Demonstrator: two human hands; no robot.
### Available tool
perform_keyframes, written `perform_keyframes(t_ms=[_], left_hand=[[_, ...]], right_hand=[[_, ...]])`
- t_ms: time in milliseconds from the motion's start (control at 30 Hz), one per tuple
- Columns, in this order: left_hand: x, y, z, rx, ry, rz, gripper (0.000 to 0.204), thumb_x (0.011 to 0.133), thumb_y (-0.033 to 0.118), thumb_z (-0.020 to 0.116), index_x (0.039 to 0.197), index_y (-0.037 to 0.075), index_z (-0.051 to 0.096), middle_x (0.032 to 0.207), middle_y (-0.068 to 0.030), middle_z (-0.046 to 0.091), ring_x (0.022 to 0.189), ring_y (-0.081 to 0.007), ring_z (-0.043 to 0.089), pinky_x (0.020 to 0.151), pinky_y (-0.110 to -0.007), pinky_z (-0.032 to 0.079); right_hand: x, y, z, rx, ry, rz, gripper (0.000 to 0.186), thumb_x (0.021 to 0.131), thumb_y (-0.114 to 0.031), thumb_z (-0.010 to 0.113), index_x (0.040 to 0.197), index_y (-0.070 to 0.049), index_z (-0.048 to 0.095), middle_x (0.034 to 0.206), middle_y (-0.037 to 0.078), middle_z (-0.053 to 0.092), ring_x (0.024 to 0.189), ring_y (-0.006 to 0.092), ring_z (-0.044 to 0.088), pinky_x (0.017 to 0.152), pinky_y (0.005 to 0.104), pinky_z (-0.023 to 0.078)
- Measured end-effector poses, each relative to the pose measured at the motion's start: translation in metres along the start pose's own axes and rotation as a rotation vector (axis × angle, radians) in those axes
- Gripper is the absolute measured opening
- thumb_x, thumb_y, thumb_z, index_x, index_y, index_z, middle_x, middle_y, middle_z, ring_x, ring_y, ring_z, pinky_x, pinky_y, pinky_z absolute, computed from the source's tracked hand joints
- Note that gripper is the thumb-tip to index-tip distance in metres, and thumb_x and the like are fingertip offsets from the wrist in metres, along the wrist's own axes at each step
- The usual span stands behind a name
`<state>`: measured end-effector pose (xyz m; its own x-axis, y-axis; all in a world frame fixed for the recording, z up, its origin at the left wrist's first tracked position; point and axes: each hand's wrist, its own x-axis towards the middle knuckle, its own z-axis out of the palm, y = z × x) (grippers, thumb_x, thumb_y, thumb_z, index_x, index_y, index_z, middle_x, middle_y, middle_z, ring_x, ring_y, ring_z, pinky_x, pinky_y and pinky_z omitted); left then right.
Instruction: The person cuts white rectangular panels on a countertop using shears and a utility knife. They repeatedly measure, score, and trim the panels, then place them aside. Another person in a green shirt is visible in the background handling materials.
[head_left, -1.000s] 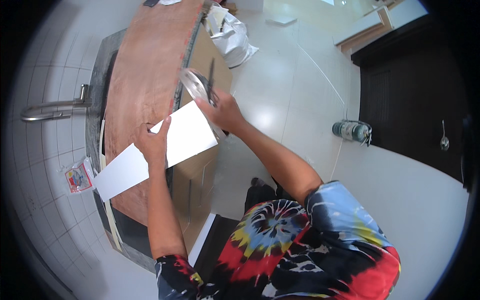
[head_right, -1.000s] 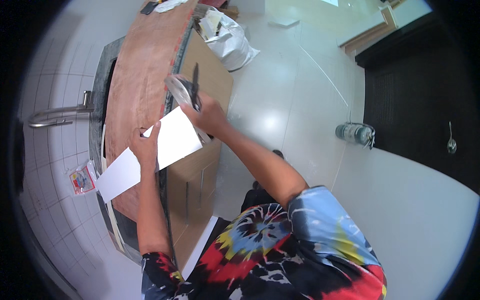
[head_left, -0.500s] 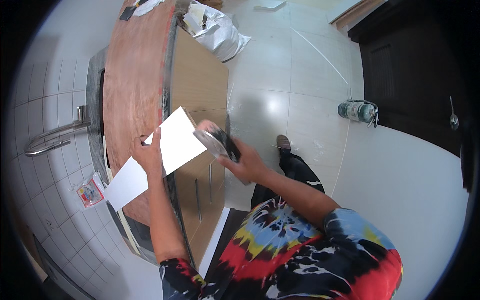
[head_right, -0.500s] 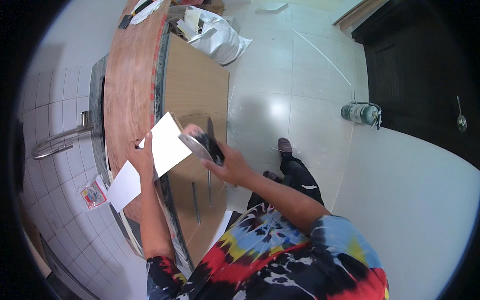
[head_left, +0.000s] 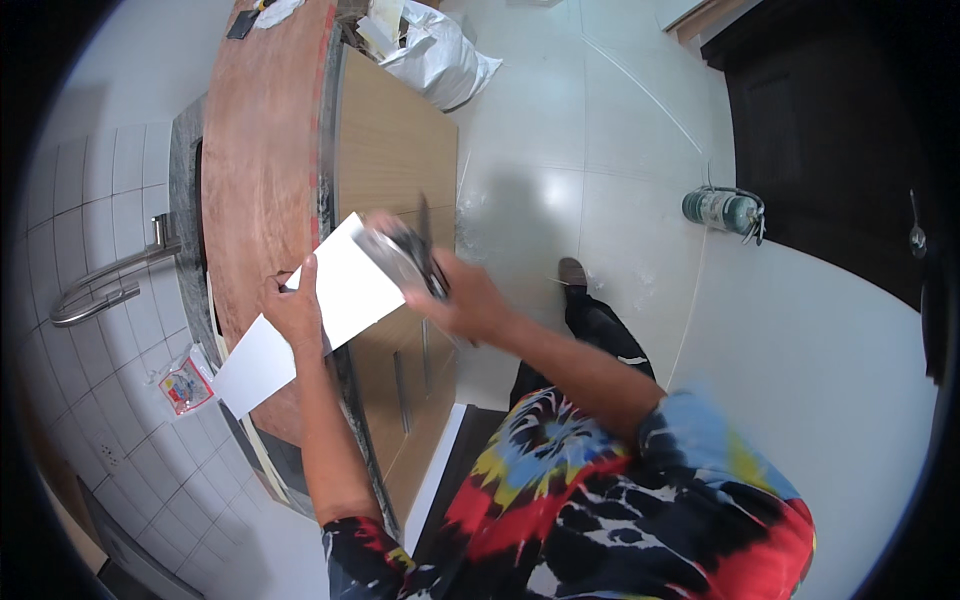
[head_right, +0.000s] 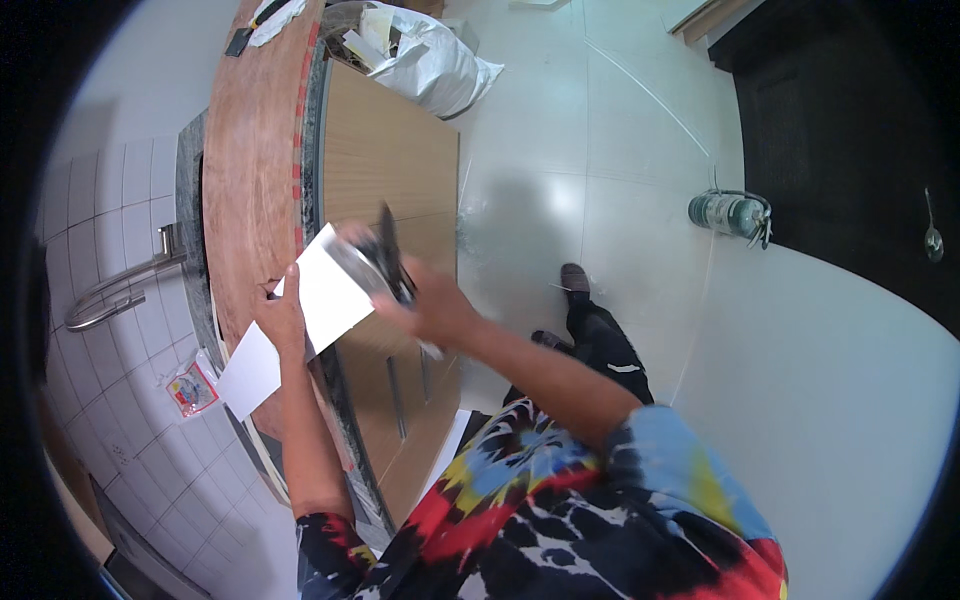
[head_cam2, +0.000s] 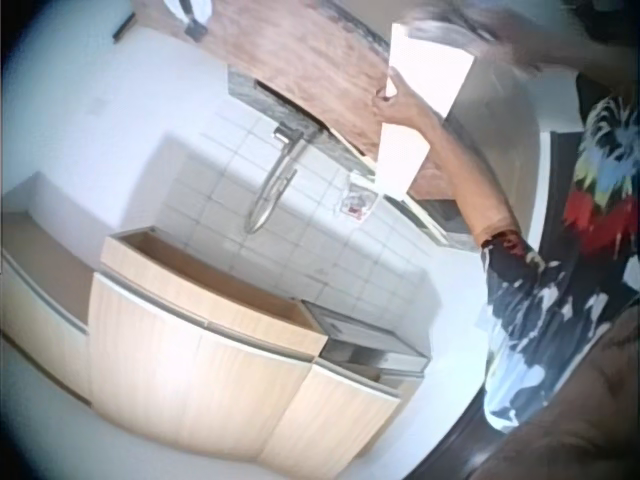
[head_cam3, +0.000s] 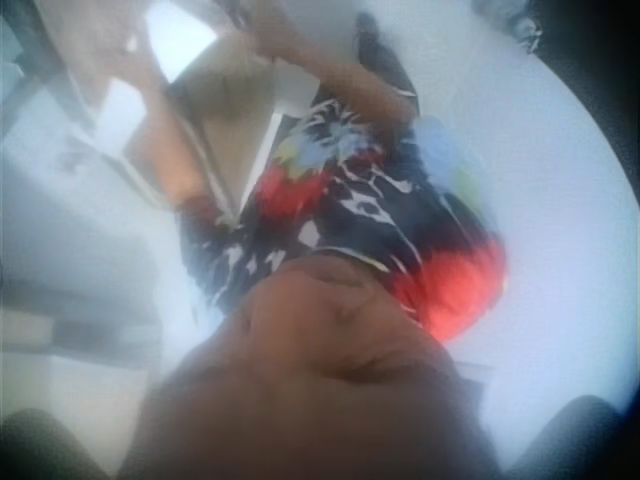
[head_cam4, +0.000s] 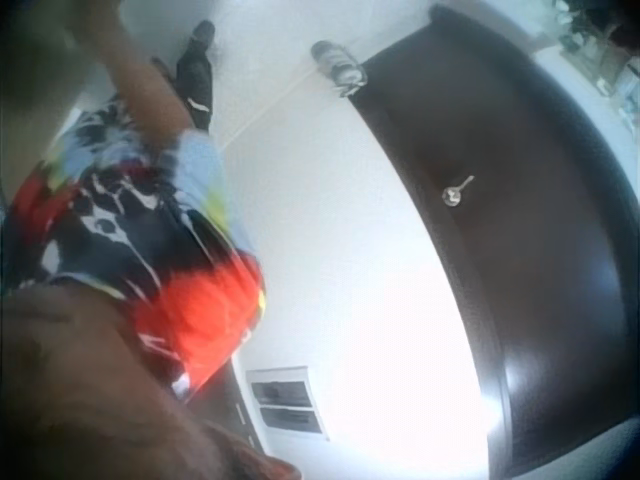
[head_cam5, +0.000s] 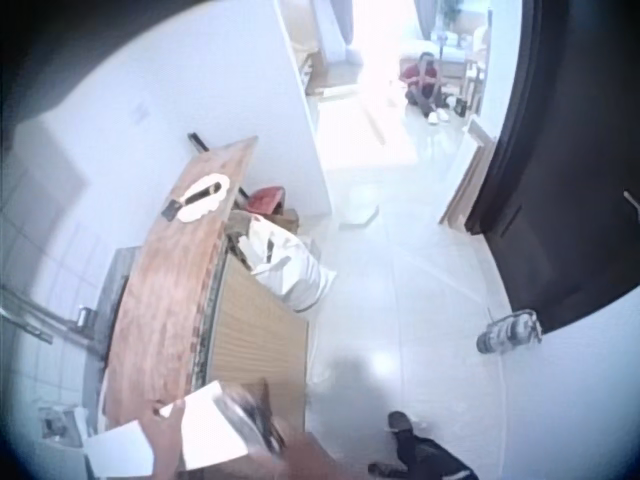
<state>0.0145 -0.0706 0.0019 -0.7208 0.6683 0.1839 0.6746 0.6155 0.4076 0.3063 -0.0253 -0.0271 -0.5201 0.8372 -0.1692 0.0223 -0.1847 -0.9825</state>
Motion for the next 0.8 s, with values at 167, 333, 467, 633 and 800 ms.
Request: perform_keyframes(t_ms=[167,333,467,633,800], left_hand=[[0.000,0.019,-0.006,-0.020,-0.097,-0.074,0.059,0.082,0.047,0.088,0.092,-0.008,0.069,0.100,-0.0226,0.066,0.096,-0.0358,0.063,0.091,-0.046,0.050],[-0.001,0.020,-0.005,-0.140,0.050,0.014,0.051,0.091,0.040,0.081,0.103,-0.007,0.069,0.112,-0.0236,0.067,0.106,-0.0364,0.062,0.095,-0.046,0.048],[-0.007,0.021,-0.010,0.099,0.094,0.300,0.044,0.096,0.031,0.077,0.116,-0.007,0.067,0.112,-0.0214,0.068,0.109,-0.0364,0.064,0.098,-0.045,0.049],[-0.045,0.091,-0.006,-0.679,0.004,0.180,0.067,0.103,0.047,0.065,0.143,-0.005,0.052,0.130,-0.0220,0.066,0.114,-0.0308,0.066,0.105,-0.044,0.049],[-0.088,0.232,0.004,-1.817,-0.342,-0.061,0.100,0.096,0.081,0.046,0.155,0.002,0.034,0.134,-0.0149,0.059,0.129,-0.0312,0.059,0.108,-0.048,0.051]], right_hand=[[-0.107,0.025,-0.049,-0.180,-0.043,0.146,0.063,0.088,-0.043,0.081,0.127,0.003,0.061,0.103,0.027,0.072,0.097,0.0417,0.073,0.083,0.0461,0.057],[-0.081,-0.010,-0.109,-0.297,0.085,0.092,0.063,0.087,-0.040,0.082,0.128,0.003,0.060,0.107,0.025,0.072,0.098,0.0408,0.073,0.086,0.0446,0.057],[-0.054,-0.083,-0.138,-0.345,0.029,-0.118,0.066,0.083,-0.035,0.084,0.131,-0.001,0.055,0.109,0.024,0.072,0.098,0.0426,0.072,0.087,0.0476,0.056],[-0.028,-0.109,-0.133,-0.386,0.007,-0.223,0.072,0.080,-0.034,0.087,0.130,-0.004,0.045,0.108,0.025,0.071,0.097,0.0443,0.072,0.085,0.0499,0.057],[0.008,-0.161,-0.117,-0.429,-0.077,-0.136,0.072,0.075,-0.029,0.095,0.122,-0.002,0.047,0.109,0.024,0.073,0.102,0.0388,0.075,0.087,0.0435,0.059]])
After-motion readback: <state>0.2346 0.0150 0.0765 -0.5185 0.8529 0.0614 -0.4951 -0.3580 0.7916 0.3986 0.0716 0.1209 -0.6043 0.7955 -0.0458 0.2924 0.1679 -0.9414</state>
